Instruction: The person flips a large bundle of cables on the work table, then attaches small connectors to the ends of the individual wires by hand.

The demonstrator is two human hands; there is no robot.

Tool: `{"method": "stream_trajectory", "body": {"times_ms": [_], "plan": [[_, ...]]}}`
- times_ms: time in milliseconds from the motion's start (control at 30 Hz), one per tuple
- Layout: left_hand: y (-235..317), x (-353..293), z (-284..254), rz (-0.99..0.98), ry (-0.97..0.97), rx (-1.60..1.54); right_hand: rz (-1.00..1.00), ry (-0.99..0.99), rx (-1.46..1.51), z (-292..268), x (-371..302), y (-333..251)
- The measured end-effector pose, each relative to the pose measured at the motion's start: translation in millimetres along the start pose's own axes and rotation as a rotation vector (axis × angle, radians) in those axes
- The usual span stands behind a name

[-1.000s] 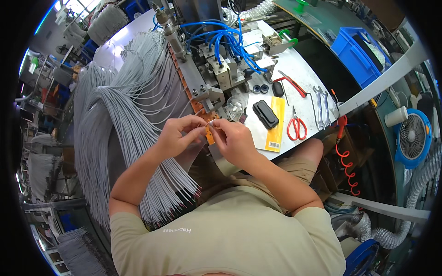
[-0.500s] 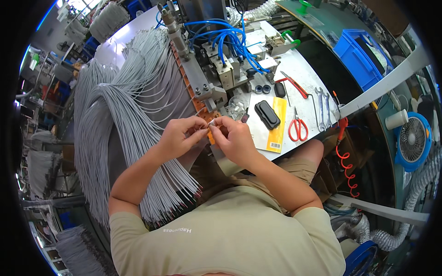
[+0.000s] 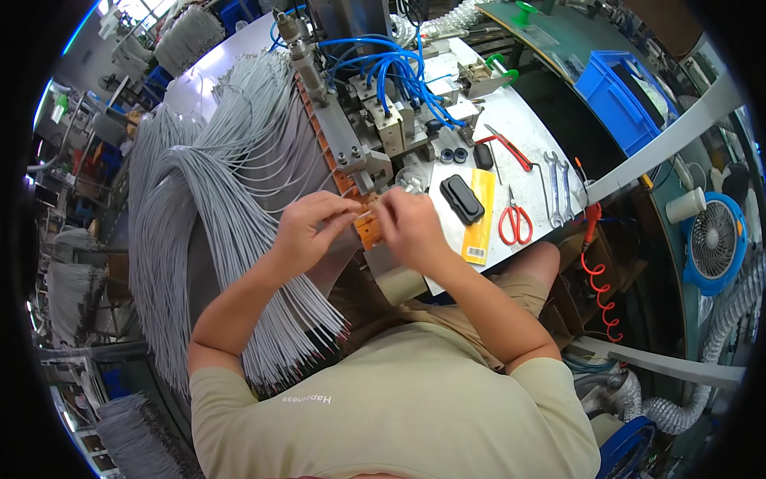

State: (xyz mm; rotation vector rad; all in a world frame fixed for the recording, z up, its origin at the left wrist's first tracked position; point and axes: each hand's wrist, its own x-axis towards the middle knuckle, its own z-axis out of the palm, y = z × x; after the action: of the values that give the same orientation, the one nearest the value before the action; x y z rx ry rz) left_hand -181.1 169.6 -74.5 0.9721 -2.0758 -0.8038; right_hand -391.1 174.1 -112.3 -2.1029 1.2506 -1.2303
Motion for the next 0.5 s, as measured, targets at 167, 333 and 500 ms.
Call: {"method": "stream_trajectory", "body": {"times_ms": [167, 333, 500], "plan": [[11, 0, -6, -0.210, -0.038, -0.125, 0.518, 0.029, 0.435, 14, -4, 25], [2, -2, -4, -0.231, -0.186, -0.057, 0.563, -0.060, 0.587, 12, 1, 35], [-3, -3, 2, 0.187, -0.036, 0.373, 0.737, -0.178, 0.744, 7, 10, 39]]}}
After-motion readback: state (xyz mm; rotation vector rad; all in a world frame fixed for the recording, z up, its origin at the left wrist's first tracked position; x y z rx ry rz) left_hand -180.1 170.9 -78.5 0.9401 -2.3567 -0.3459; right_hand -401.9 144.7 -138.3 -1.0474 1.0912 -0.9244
